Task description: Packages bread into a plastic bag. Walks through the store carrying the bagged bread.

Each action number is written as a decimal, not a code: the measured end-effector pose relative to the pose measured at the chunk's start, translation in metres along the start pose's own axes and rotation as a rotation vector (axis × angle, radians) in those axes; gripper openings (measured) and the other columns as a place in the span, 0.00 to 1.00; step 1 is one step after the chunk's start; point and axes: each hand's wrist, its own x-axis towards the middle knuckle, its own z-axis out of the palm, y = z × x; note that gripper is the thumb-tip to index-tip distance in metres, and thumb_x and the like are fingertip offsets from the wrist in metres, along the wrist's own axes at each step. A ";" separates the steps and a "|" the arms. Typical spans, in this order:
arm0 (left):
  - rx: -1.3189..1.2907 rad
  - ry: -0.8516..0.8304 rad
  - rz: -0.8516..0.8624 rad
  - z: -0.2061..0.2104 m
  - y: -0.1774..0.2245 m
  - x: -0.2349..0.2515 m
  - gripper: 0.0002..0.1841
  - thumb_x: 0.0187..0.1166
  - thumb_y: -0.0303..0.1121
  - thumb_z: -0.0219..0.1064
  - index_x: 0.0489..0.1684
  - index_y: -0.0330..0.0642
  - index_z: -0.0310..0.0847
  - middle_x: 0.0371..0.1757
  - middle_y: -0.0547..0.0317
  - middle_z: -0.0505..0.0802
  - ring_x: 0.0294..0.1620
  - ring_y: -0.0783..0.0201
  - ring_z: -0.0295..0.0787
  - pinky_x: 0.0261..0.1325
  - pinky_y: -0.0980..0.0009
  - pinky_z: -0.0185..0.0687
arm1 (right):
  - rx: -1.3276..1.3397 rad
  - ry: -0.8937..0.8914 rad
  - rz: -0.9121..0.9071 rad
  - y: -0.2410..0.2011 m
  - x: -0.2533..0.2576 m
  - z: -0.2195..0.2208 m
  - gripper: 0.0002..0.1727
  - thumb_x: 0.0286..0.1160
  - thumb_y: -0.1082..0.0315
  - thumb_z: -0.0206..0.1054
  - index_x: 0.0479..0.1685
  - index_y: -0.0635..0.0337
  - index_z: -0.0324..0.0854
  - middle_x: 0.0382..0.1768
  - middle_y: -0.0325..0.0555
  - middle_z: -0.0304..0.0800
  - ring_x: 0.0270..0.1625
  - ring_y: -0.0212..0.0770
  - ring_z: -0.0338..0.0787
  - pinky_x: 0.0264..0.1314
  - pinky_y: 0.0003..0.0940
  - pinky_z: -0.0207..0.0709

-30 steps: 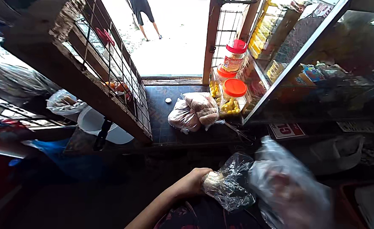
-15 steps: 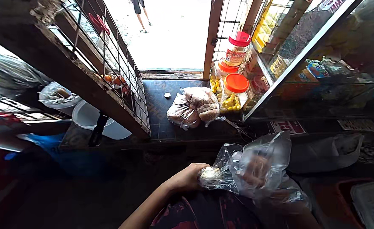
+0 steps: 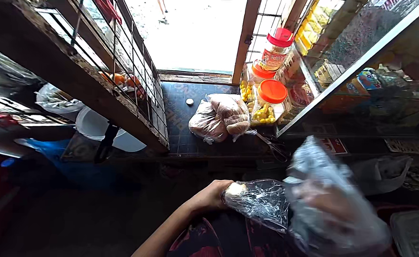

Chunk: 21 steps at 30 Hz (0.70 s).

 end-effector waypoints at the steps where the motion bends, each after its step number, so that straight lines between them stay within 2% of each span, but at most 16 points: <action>1: -0.003 0.002 0.001 0.001 -0.002 0.000 0.22 0.62 0.33 0.81 0.51 0.28 0.84 0.46 0.45 0.94 0.50 0.61 0.92 0.59 0.62 0.85 | 0.079 0.252 -0.211 0.029 -0.020 0.003 0.12 0.78 0.68 0.66 0.54 0.63 0.88 0.49 0.42 0.95 0.53 0.31 0.92 0.63 0.28 0.83; 2: -0.009 0.003 -0.001 0.002 -0.003 0.000 0.22 0.63 0.33 0.81 0.53 0.28 0.84 0.47 0.45 0.94 0.51 0.61 0.92 0.60 0.62 0.85 | 0.086 0.444 -0.260 0.037 -0.029 0.005 0.14 0.80 0.65 0.66 0.61 0.53 0.85 0.53 0.34 0.93 0.56 0.28 0.91 0.63 0.28 0.85; 3: -0.010 0.006 -0.003 0.002 -0.004 0.000 0.22 0.64 0.33 0.80 0.53 0.28 0.84 0.47 0.45 0.94 0.52 0.61 0.92 0.61 0.62 0.85 | 0.075 0.532 -0.192 0.033 -0.038 0.001 0.15 0.82 0.63 0.67 0.65 0.45 0.84 0.57 0.27 0.92 0.60 0.25 0.89 0.65 0.27 0.84; 4: -0.011 0.008 -0.004 0.002 -0.005 0.000 0.22 0.64 0.34 0.80 0.54 0.28 0.84 0.48 0.45 0.94 0.52 0.61 0.92 0.61 0.62 0.85 | 0.035 0.532 -0.102 0.024 -0.038 -0.004 0.14 0.81 0.61 0.68 0.63 0.37 0.85 0.56 0.17 0.92 0.60 0.18 0.88 0.65 0.20 0.82; 5: -0.014 0.006 -0.005 0.001 -0.005 0.000 0.22 0.65 0.34 0.79 0.54 0.29 0.85 0.48 0.46 0.94 0.52 0.62 0.92 0.62 0.62 0.85 | 0.024 0.471 -0.078 0.021 -0.036 -0.009 0.13 0.80 0.63 0.68 0.59 0.37 0.87 0.54 0.17 0.93 0.58 0.18 0.89 0.65 0.19 0.82; 7: -0.016 0.023 0.023 0.002 -0.007 0.001 0.21 0.67 0.37 0.78 0.53 0.31 0.85 0.47 0.50 0.95 0.52 0.67 0.92 0.61 0.65 0.86 | -0.074 0.114 -0.152 0.031 -0.031 -0.019 0.09 0.85 0.64 0.62 0.55 0.49 0.85 0.54 0.32 0.93 0.63 0.24 0.88 0.71 0.22 0.78; 8: -0.023 0.033 0.043 0.002 -0.007 0.002 0.21 0.68 0.38 0.78 0.53 0.31 0.85 0.47 0.51 0.95 0.52 0.68 0.91 0.61 0.67 0.85 | -0.145 0.006 -0.215 0.039 -0.032 -0.012 0.09 0.87 0.63 0.59 0.51 0.52 0.84 0.54 0.38 0.92 0.66 0.29 0.87 0.75 0.25 0.75; 10: -0.030 0.035 0.065 0.003 -0.008 0.004 0.22 0.68 0.38 0.78 0.54 0.31 0.85 0.48 0.50 0.95 0.53 0.68 0.91 0.62 0.67 0.85 | -0.180 -0.112 -0.220 0.052 -0.044 0.006 0.11 0.89 0.61 0.58 0.50 0.52 0.86 0.58 0.42 0.92 0.70 0.34 0.85 0.79 0.30 0.73; 11: -0.028 0.031 0.068 0.004 -0.008 0.004 0.22 0.68 0.37 0.78 0.54 0.31 0.85 0.48 0.50 0.95 0.53 0.68 0.91 0.62 0.68 0.85 | -0.142 -0.166 -0.134 0.051 -0.048 0.012 0.12 0.87 0.61 0.60 0.52 0.54 0.88 0.59 0.43 0.93 0.71 0.34 0.85 0.79 0.30 0.73; 13: -0.018 0.021 0.068 0.005 -0.008 0.005 0.21 0.68 0.37 0.79 0.54 0.31 0.85 0.48 0.50 0.95 0.53 0.68 0.91 0.62 0.68 0.85 | -0.047 -0.306 0.208 0.040 -0.051 0.018 0.13 0.78 0.63 0.67 0.53 0.62 0.90 0.54 0.44 0.94 0.63 0.32 0.88 0.72 0.29 0.79; 14: -0.014 0.014 0.062 0.005 -0.008 0.006 0.21 0.66 0.36 0.79 0.53 0.31 0.85 0.47 0.50 0.95 0.52 0.67 0.92 0.61 0.66 0.85 | -0.130 -0.424 0.304 0.037 -0.050 0.021 0.16 0.77 0.61 0.68 0.54 0.62 0.90 0.53 0.48 0.94 0.62 0.37 0.89 0.70 0.35 0.80; 16: -0.009 0.004 0.046 0.005 -0.007 0.007 0.21 0.64 0.33 0.80 0.53 0.30 0.85 0.47 0.49 0.95 0.52 0.65 0.92 0.62 0.65 0.85 | -0.296 -0.677 0.344 0.035 -0.043 0.031 0.21 0.81 0.57 0.64 0.61 0.62 0.87 0.58 0.57 0.92 0.65 0.51 0.89 0.72 0.51 0.78; 17: -0.010 0.006 0.042 0.005 -0.006 0.007 0.22 0.63 0.32 0.80 0.54 0.29 0.85 0.48 0.48 0.95 0.53 0.64 0.92 0.63 0.65 0.85 | -0.313 -0.714 0.281 0.037 -0.042 0.038 0.21 0.81 0.57 0.64 0.63 0.61 0.86 0.59 0.58 0.92 0.66 0.54 0.89 0.71 0.55 0.78; 18: -0.010 0.011 0.047 0.005 -0.006 0.006 0.23 0.63 0.31 0.81 0.54 0.28 0.85 0.48 0.47 0.95 0.53 0.63 0.92 0.63 0.64 0.85 | -0.291 -0.628 0.169 0.047 -0.051 0.048 0.20 0.79 0.57 0.66 0.64 0.56 0.88 0.58 0.54 0.93 0.64 0.52 0.90 0.69 0.54 0.80; 20: -0.005 0.016 0.059 0.005 -0.007 0.005 0.22 0.64 0.31 0.80 0.54 0.28 0.84 0.49 0.45 0.94 0.53 0.61 0.92 0.63 0.62 0.85 | -0.204 -0.420 0.002 0.059 -0.055 0.067 0.19 0.75 0.62 0.68 0.63 0.54 0.89 0.55 0.52 0.94 0.58 0.49 0.92 0.62 0.48 0.84; 21: -0.003 0.020 0.069 0.006 -0.007 0.006 0.22 0.64 0.31 0.80 0.54 0.27 0.84 0.48 0.44 0.94 0.53 0.60 0.92 0.63 0.61 0.85 | -0.222 -0.437 0.012 0.057 -0.052 0.066 0.20 0.78 0.61 0.66 0.67 0.52 0.86 0.58 0.51 0.92 0.61 0.47 0.91 0.65 0.46 0.82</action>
